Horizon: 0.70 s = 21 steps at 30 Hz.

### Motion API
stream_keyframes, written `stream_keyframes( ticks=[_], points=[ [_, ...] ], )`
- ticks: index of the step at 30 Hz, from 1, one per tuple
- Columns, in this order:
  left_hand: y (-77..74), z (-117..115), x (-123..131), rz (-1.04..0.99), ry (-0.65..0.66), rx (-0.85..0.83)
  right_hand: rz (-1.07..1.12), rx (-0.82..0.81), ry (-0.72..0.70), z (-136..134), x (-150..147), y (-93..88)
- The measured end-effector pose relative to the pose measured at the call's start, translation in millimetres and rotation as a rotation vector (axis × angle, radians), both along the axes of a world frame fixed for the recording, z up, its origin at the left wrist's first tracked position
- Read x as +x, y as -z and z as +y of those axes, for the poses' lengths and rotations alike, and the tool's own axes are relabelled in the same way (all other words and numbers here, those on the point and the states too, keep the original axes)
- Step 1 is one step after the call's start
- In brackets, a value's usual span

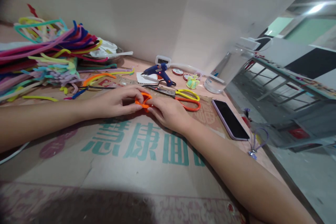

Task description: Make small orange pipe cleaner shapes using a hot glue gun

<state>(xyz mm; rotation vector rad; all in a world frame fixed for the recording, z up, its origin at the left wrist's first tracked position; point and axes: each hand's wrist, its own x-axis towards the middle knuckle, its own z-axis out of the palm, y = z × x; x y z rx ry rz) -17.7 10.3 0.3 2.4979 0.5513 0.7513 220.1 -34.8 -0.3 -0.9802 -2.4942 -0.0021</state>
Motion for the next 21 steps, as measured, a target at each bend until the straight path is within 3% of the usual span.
stream_keyframes(
  ticks=[5,13,21],
  points=[
    [2.3,0.0,-1.8,-0.012,-0.036,-0.023,0.015,0.003,0.038,0.0,-0.3,-0.1],
    [4.1,-3.2,0.5,-0.080,-0.078,-0.227,0.119,-0.016,0.075,0.9,0.6,1.7],
    [2.6,-3.4,0.5,-0.071,-0.096,-0.146,0.183,-0.031,0.083,0.7,1.0,1.8]
  ],
)
